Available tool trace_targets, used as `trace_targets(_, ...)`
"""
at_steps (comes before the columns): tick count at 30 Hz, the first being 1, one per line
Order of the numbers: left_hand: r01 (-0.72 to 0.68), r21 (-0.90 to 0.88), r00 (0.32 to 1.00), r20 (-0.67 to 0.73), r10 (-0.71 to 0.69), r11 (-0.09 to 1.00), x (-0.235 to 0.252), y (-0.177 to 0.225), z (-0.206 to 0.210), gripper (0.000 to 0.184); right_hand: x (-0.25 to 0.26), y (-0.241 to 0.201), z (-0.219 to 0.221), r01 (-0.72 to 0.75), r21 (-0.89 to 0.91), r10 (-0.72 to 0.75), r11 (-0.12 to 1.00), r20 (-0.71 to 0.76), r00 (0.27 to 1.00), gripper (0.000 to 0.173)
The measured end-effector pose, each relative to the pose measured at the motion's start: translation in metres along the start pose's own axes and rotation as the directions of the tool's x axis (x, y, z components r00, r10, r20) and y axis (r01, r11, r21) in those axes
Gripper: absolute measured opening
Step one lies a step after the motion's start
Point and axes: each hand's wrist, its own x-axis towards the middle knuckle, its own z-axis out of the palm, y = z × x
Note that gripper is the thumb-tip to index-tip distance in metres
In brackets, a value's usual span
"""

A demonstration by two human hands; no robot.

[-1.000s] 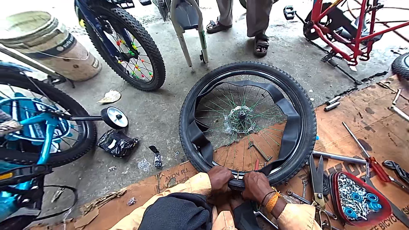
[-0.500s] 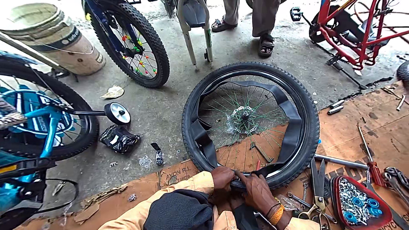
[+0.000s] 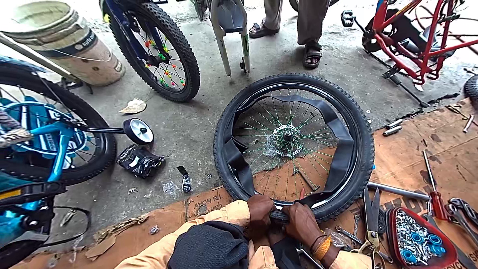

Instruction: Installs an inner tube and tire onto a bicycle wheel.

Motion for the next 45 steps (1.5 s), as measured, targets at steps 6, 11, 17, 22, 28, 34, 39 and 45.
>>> trace_targets(6,-0.011,0.003,1.0,-0.023,0.011,1.0,-0.001,0.002,0.004,0.029,-0.006,-0.011,0.03,-0.055,-0.099,0.027,0.994,-0.265,0.964,0.038)
trace_targets(11,-0.033,-0.015,0.999,-0.031,0.032,0.999,0.0,0.0,0.003,0.033,-0.004,-0.027,0.013,-0.031,-0.197,-0.005,0.98,-0.181,0.983,0.036)
trace_targets(17,-0.114,-0.053,0.993,-0.003,0.114,0.992,0.009,0.005,-0.001,0.038,-0.001,-0.029,-0.009,-0.074,-0.162,0.076,0.984,0.009,0.997,0.046)
trace_targets(22,-0.183,-0.083,0.982,0.029,0.186,0.98,0.017,0.001,-0.004,0.04,-0.001,-0.012,-0.015,0.02,-0.12,-0.013,0.993,0.059,0.998,0.047)
trace_targets(28,-0.108,-0.206,0.986,0.103,0.131,0.973,0.014,-0.005,-0.019,0.034,0.0,-0.018,-0.021,-0.083,-0.056,0.091,0.995,0.147,0.985,0.053)
trace_targets(34,-0.238,-0.158,0.933,-0.312,0.181,0.958,0.023,-0.019,-0.013,0.04,0.0,-0.011,0.014,-0.077,-0.084,0.072,0.994,-0.055,0.996,0.037)
trace_targets(39,-0.228,0.081,0.933,-0.266,0.241,0.97,0.039,-0.016,-0.011,0.038,0.001,-0.004,0.035,-0.023,-0.103,0.004,0.994,-0.187,0.982,0.032)
trace_targets(45,-0.227,0.175,0.934,-0.239,0.265,0.958,0.05,-0.014,-0.008,0.038,0.0,-0.002,0.029,0.036,-0.137,-0.054,0.99,-0.133,0.99,0.032)
